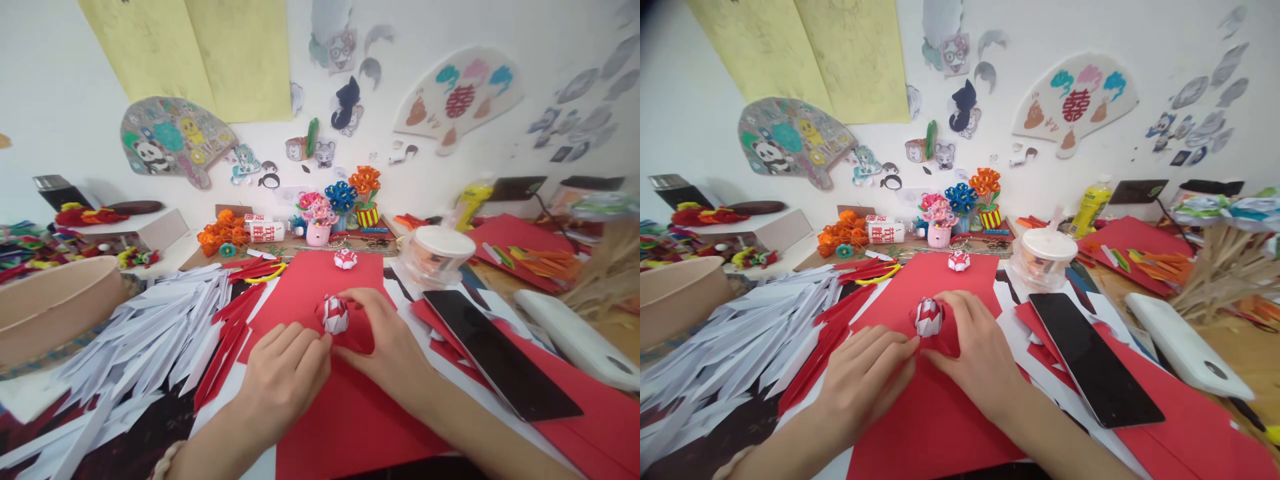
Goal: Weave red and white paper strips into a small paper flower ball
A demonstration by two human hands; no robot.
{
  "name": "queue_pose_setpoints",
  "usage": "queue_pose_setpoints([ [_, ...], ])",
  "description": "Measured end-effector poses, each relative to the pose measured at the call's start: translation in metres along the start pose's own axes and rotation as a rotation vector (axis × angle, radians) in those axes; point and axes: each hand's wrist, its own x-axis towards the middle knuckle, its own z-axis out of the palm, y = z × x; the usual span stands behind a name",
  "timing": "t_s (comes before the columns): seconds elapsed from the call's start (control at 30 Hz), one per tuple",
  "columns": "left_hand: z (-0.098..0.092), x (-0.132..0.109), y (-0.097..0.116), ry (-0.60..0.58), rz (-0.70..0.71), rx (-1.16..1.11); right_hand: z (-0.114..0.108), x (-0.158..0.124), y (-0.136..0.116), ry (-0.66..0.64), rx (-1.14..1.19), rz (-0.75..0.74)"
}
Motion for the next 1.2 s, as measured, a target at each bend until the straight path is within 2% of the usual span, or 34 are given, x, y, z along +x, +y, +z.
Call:
queue_pose_setpoints([
  [0.2, 0.005, -0.003, 0.001, -0.056, -0.002, 0.016, 0.000, -0.002, -0.005, 0.070, -0.308, -0.258],
  [0.37, 0.004, -0.005, -0.001, -0.095, 0.030, 0.026, -0.001, -0.002, -0.007, 0.074, -0.398, -0.417],
  [0.53, -0.003, -0.002, -0.003, -0.153, 0.123, 0.082, -0.001, -0.007, -0.006, 0.015, -0.426, -0.551],
  [0.8, -0.012, 0.002, -0.001, -0.148, 0.261, 0.131, 0.002, -0.010, -0.003, -0.022, -0.357, -0.513],
  [0.97, -0.009, -0.001, -0.003, -0.177, 0.263, 0.144, 0.004, -0.012, -0.001, -0.044, -0.309, -0.517],
  [1.2, -0.001, 0.002, -0.006, -0.167, 0.179, 0.187, 0.007, -0.006, 0.001, -0.006, -0.330, -0.421],
])
